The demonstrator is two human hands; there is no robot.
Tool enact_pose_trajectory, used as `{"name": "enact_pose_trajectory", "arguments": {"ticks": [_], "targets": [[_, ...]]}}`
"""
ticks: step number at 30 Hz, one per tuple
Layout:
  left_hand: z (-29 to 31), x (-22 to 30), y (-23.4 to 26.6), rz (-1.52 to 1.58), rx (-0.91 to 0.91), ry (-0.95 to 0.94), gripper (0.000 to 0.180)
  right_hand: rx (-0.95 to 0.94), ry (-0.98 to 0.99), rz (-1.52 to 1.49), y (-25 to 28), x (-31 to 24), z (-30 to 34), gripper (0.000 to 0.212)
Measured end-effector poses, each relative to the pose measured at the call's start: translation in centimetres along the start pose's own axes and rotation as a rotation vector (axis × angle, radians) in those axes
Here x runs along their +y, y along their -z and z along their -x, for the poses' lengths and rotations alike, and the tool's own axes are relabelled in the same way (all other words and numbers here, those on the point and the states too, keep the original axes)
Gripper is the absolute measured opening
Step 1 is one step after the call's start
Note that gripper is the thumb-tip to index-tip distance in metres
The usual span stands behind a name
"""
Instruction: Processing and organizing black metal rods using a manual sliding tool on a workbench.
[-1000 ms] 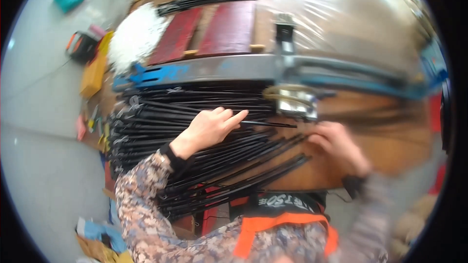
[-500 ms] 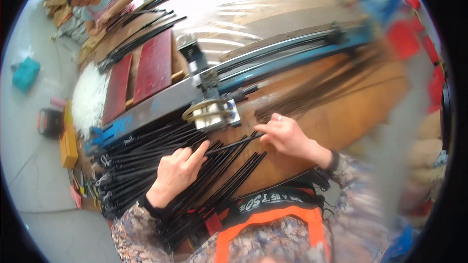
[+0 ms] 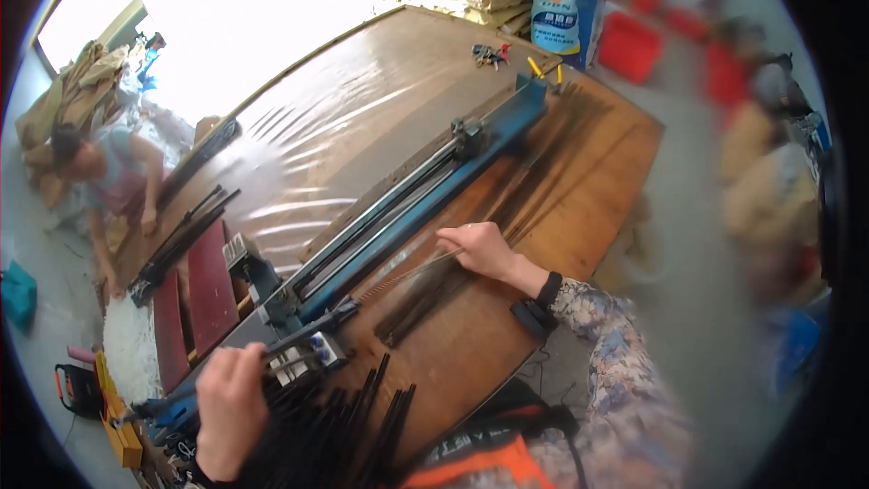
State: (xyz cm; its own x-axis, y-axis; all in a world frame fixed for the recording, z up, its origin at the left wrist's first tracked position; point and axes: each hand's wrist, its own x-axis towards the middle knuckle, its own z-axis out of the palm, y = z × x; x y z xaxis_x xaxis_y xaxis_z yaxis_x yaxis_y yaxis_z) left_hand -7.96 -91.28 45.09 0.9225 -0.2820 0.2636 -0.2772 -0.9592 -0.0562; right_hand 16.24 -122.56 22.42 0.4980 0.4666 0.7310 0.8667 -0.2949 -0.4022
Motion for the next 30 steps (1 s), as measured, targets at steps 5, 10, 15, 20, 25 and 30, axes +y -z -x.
{"name": "enact_pose_trajectory", "arguments": {"ticks": [5, 10, 15, 20, 25, 30], "targets": [[-3.8, 1.4, -2.5, 0.018, -0.032, -0.154, 0.037, 0.011, 0.242, -0.177, -0.2, -6.5, -5.8, 0.045], [-1.8, -2.4, -2.5, -0.142, 0.045, -0.036, 0.039, 0.084, -0.128, 0.088, -1.9, -3.5, -4.0, 0.041], [-2.9, 0.4, -0.9, -0.08, -0.003, -0.017, 0.032, 0.154, 0.245, -0.121, 1.9, -11.2, -7.8, 0.048], [-0.4, -0.2, -0.1, -0.137, 0.053, 0.026, 0.034, 0.057, 0.16, -0.362, -1.7, -11.1, -6.7, 0.039], [2.5, -1.5, 1.8, -0.259, 0.148, 0.067, 0.037, 0.127, 0.16, -0.324, -0.5, -9.8, -7.9, 0.045], [2.9, -0.9, -1.1, -0.04, 0.182, 0.054, 0.033, 0.27, 0.335, -0.215, -4.7, -13.2, -8.4, 0.052]]}}
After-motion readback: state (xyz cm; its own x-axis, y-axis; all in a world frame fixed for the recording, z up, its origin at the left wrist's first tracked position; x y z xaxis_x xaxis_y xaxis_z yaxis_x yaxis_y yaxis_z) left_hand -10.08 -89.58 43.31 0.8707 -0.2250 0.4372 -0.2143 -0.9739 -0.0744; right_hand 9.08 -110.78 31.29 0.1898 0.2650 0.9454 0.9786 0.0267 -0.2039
